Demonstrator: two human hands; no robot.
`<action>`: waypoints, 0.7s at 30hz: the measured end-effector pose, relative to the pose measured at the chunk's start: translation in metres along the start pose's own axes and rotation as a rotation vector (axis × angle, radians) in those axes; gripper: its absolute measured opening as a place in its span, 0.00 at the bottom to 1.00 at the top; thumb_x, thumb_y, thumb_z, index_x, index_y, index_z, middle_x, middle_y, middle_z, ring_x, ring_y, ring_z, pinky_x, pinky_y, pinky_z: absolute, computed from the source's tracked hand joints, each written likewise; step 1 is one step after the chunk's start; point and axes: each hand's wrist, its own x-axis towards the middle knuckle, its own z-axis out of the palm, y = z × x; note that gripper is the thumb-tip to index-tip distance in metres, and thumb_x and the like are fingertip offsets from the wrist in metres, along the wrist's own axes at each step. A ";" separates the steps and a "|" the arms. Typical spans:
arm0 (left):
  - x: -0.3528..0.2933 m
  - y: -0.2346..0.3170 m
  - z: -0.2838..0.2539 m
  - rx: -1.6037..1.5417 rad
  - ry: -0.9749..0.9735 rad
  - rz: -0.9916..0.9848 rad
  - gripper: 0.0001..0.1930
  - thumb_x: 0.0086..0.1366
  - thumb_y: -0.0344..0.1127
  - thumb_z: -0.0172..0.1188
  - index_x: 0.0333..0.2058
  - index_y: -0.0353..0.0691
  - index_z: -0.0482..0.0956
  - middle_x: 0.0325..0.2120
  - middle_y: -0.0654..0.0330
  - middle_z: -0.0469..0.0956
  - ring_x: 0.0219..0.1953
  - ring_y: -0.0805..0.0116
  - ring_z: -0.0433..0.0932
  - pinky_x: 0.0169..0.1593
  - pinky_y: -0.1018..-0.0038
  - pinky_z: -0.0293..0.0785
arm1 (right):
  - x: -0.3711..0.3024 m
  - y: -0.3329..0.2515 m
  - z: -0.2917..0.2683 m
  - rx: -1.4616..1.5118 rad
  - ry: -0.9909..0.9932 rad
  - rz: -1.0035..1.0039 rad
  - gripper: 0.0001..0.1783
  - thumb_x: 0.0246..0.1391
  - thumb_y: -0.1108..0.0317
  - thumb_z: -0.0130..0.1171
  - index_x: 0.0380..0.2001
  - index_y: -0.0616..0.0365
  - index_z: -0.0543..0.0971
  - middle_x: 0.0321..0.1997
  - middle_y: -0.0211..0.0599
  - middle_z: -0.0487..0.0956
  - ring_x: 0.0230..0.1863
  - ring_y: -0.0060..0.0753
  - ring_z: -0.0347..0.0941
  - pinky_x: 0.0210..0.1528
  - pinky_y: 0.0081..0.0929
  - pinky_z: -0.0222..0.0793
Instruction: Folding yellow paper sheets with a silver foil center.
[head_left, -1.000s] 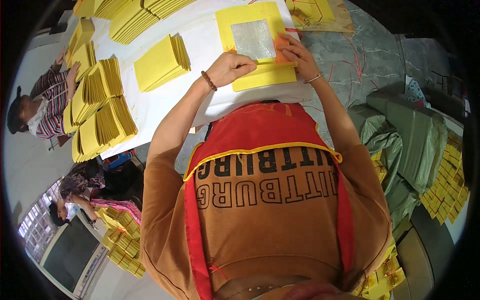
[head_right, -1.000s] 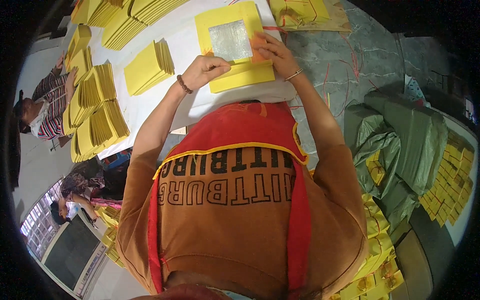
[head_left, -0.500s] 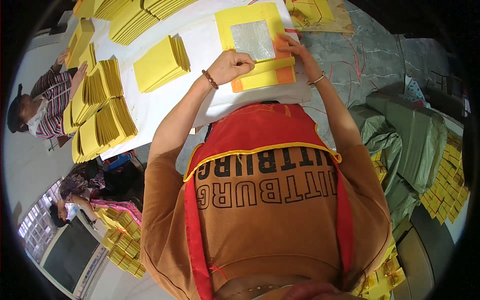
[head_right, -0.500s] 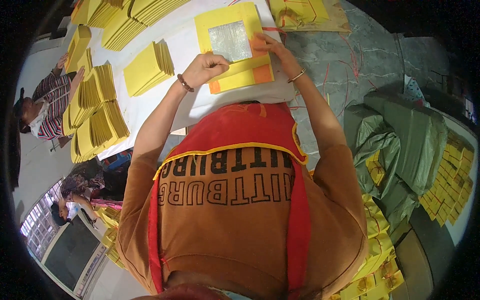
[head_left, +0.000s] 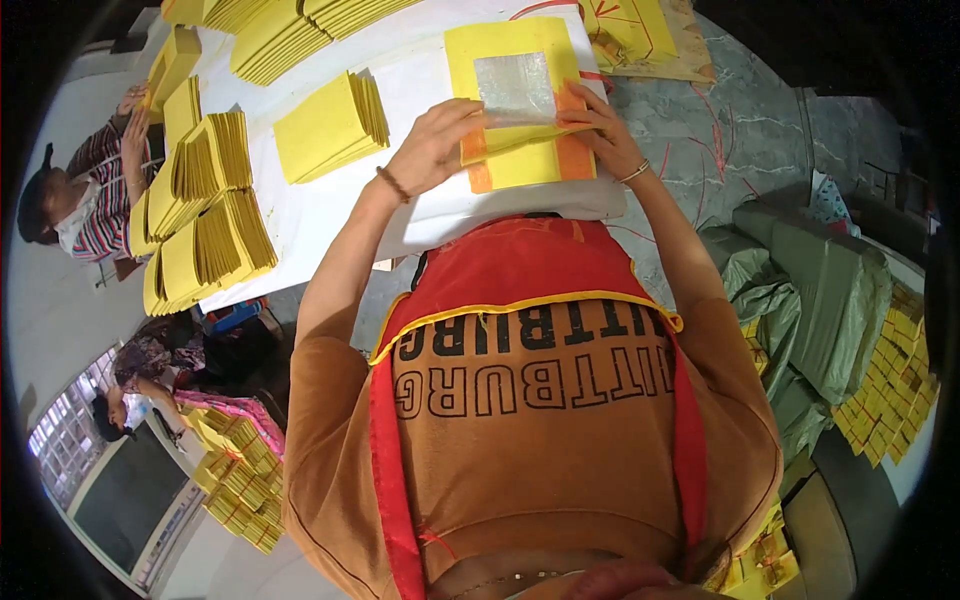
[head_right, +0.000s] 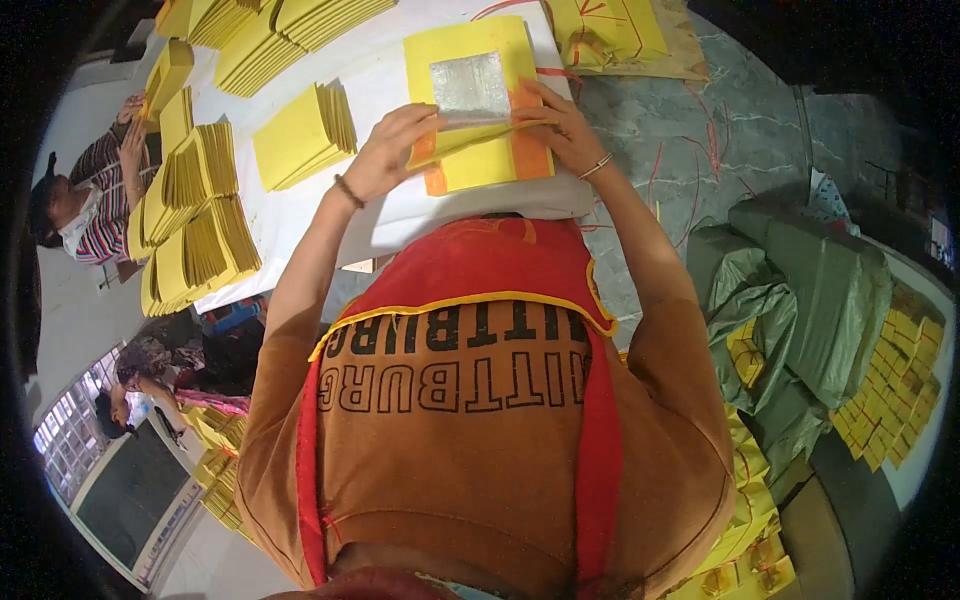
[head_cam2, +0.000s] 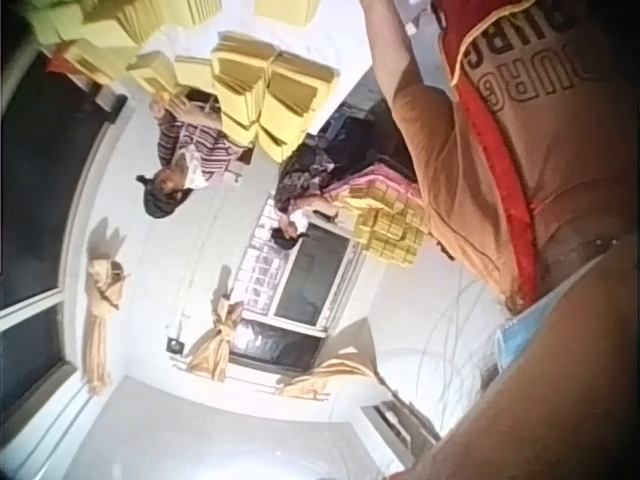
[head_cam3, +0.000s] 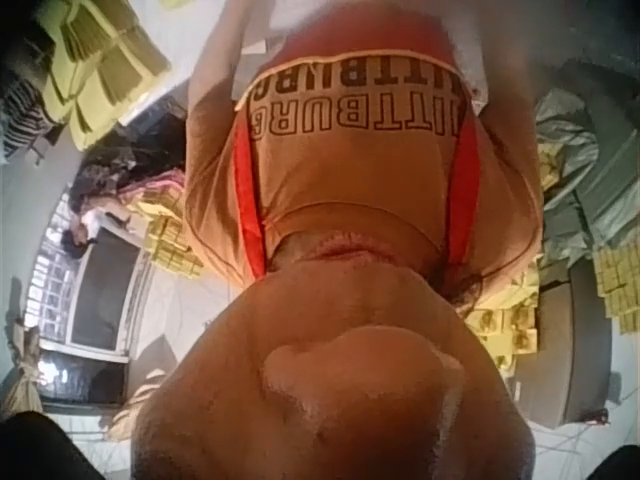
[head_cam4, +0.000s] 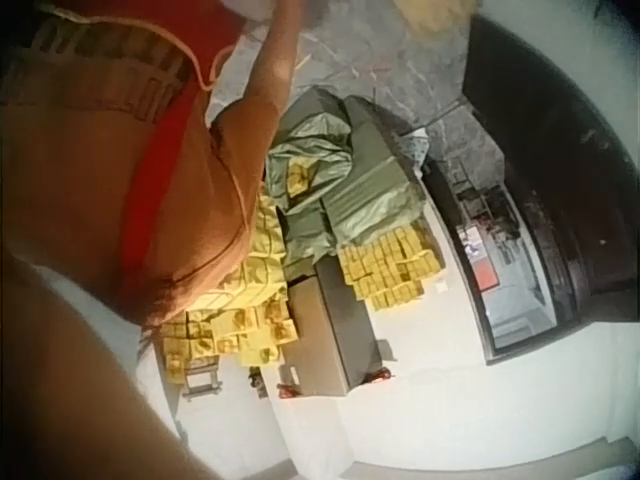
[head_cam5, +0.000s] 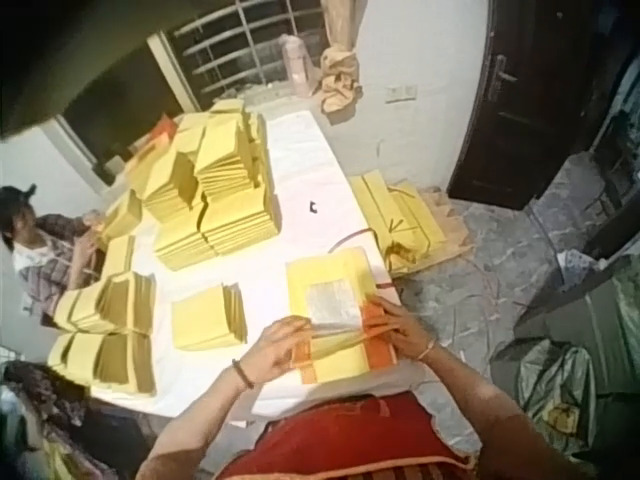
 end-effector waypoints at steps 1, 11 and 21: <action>-0.002 -0.001 0.003 0.000 0.007 -0.006 0.26 0.50 0.29 0.60 0.50 0.48 0.70 0.52 0.56 0.67 0.54 0.59 0.63 0.56 0.65 0.58 | 0.000 -0.002 0.000 0.041 0.015 0.004 0.16 0.48 0.73 0.52 0.42 0.52 0.78 0.63 0.38 0.60 0.65 0.42 0.50 0.64 0.34 0.45; -0.035 0.026 0.018 -0.123 0.119 -0.112 0.12 0.59 0.30 0.48 0.41 0.43 0.76 0.37 0.56 0.76 0.43 0.57 0.72 0.47 0.66 0.66 | -0.018 -0.063 -0.012 -0.290 -0.224 0.040 0.11 0.51 0.66 0.50 0.38 0.47 0.78 0.48 0.33 0.74 0.52 0.36 0.67 0.53 0.37 0.53; -0.001 0.005 0.043 -0.590 0.309 -0.779 0.12 0.60 0.38 0.51 0.29 0.33 0.70 0.15 0.55 0.72 0.18 0.64 0.72 0.24 0.70 0.66 | 0.009 -0.037 0.024 0.046 0.388 0.478 0.15 0.51 0.60 0.57 0.35 0.61 0.76 0.20 0.35 0.73 0.21 0.20 0.66 0.25 0.21 0.63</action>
